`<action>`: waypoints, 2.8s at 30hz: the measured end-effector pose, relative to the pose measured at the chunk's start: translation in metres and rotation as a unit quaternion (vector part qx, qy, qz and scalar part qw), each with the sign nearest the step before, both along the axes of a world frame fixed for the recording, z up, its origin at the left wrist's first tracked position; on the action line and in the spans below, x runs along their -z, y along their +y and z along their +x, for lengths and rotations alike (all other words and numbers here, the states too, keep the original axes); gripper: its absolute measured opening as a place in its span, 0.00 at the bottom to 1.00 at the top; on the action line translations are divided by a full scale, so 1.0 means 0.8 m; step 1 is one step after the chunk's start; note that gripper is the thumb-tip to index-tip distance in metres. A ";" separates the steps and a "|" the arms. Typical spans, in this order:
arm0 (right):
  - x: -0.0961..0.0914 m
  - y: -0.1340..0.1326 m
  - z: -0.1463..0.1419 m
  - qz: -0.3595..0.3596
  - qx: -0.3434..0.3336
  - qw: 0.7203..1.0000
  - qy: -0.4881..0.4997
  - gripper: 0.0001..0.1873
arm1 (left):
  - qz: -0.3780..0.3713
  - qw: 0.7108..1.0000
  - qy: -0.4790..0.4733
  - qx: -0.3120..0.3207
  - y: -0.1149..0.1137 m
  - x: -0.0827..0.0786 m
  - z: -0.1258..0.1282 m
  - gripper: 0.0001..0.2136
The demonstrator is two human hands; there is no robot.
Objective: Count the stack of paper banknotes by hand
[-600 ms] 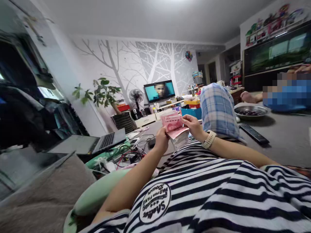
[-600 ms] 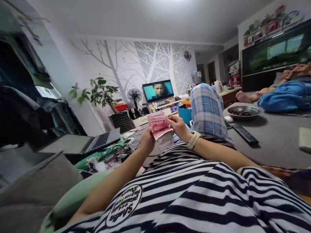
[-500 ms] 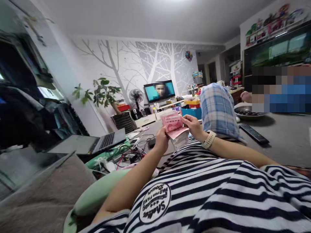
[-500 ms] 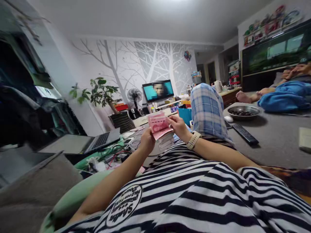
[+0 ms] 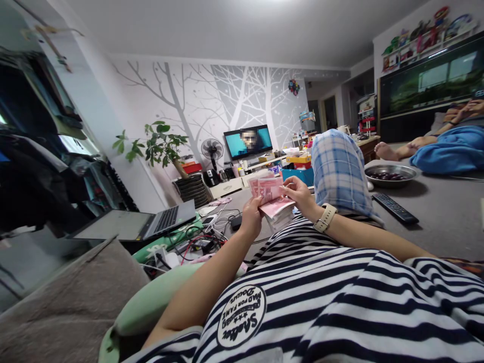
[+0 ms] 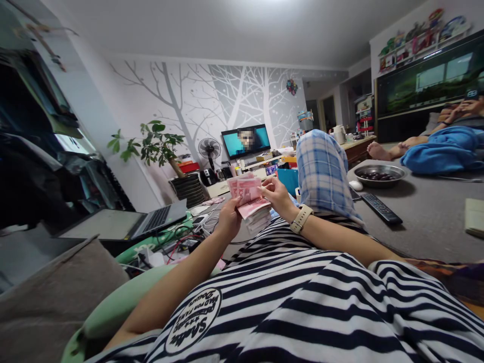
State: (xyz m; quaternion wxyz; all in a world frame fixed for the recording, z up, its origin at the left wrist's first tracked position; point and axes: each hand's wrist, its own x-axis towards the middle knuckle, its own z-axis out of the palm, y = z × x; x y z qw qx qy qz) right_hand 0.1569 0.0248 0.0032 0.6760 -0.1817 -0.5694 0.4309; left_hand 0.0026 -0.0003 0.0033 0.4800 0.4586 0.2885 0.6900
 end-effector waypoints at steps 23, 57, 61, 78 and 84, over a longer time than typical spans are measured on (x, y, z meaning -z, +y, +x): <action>-0.005 -0.003 0.003 0.046 0.036 0.998 -0.032 0.13 | 0.009 1.000 -0.013 -0.015 0.005 0.002 -0.002 0.12; -0.067 -0.015 0.058 0.018 -0.037 0.993 -0.113 0.17 | 0.033 0.997 0.056 0.046 -0.027 -0.018 0.030 0.06; -0.063 -0.033 0.084 0.034 -0.029 0.993 -0.111 0.16 | 0.036 0.995 0.072 0.063 -0.046 -0.022 0.049 0.06; -0.049 -0.011 0.046 0.068 0.015 0.989 -0.130 0.16 | 0.046 0.998 0.033 0.038 -0.019 -0.012 0.021 0.05; -0.004 -0.034 0.046 0.009 0.009 0.997 -0.076 0.16 | -0.004 0.999 0.035 0.021 -0.022 0.004 0.031 0.05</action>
